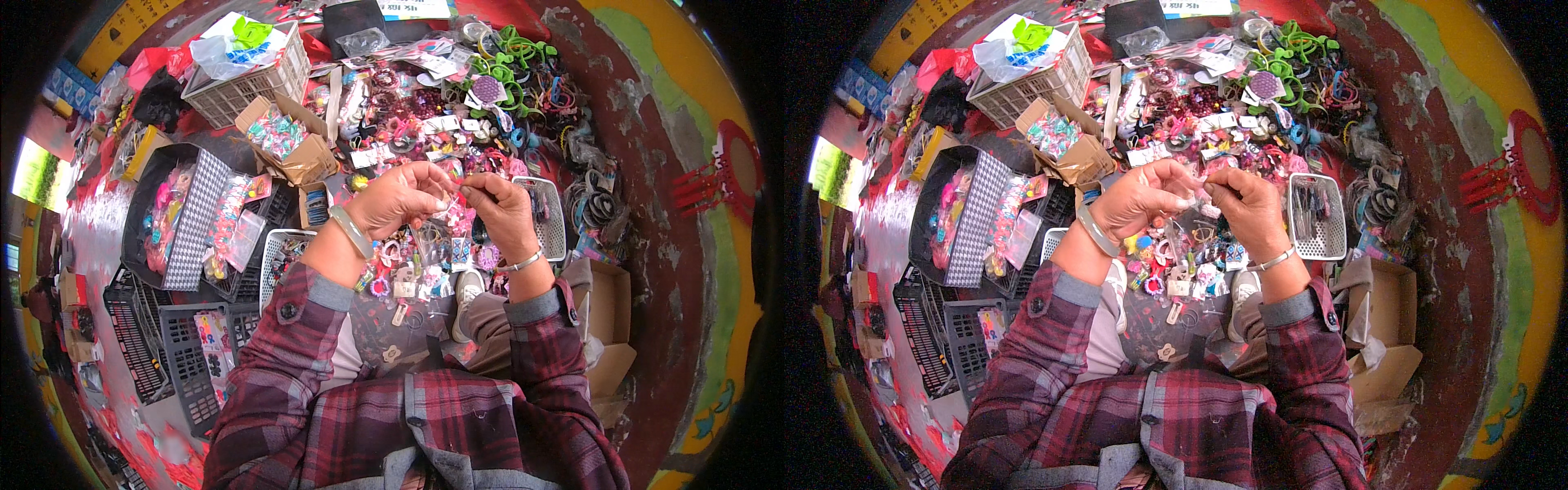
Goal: The person sits on the floor and packs small hair accessories into clear plastic bags. They pick up items like blue and pink hair scrunchies, place them into bags, and seal them before setting them aside.
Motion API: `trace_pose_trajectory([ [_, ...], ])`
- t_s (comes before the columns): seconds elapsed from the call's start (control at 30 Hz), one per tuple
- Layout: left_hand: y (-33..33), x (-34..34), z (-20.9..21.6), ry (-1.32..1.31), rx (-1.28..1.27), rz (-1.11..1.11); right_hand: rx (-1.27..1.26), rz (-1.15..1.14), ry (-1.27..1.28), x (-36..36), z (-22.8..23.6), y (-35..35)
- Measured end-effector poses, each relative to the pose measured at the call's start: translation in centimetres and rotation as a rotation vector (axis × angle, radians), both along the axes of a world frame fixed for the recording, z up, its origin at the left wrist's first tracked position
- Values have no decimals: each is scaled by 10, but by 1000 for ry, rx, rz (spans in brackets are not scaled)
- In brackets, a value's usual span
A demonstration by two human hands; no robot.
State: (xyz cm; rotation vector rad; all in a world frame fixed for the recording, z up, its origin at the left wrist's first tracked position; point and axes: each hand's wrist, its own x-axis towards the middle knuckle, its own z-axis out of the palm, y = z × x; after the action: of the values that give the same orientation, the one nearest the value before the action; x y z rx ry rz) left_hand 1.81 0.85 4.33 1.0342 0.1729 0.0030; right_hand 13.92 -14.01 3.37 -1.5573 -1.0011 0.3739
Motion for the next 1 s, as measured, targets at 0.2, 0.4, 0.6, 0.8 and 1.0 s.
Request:
trace_pose_trajectory([
  [0.2, 5, 0, -8, 1, -21, 12, -8, 34, 60, 1, 1, -1],
  [0.4, 7, 0, -10, -5, 133, -10, -33, 33, 155, 3, 4, -4],
  [0.6, 10, -5, -1, -72, 535, -220, -61, 96, -308, 6, 14, -7],
  [0.8, 10, -7, -14, -126, 684, -377, -71, 153, -443, -2, 22, -6],
  [1.0, 17, -6, -19, -97, 769, -385, -42, 292, -452, -3, 23, -7],
])
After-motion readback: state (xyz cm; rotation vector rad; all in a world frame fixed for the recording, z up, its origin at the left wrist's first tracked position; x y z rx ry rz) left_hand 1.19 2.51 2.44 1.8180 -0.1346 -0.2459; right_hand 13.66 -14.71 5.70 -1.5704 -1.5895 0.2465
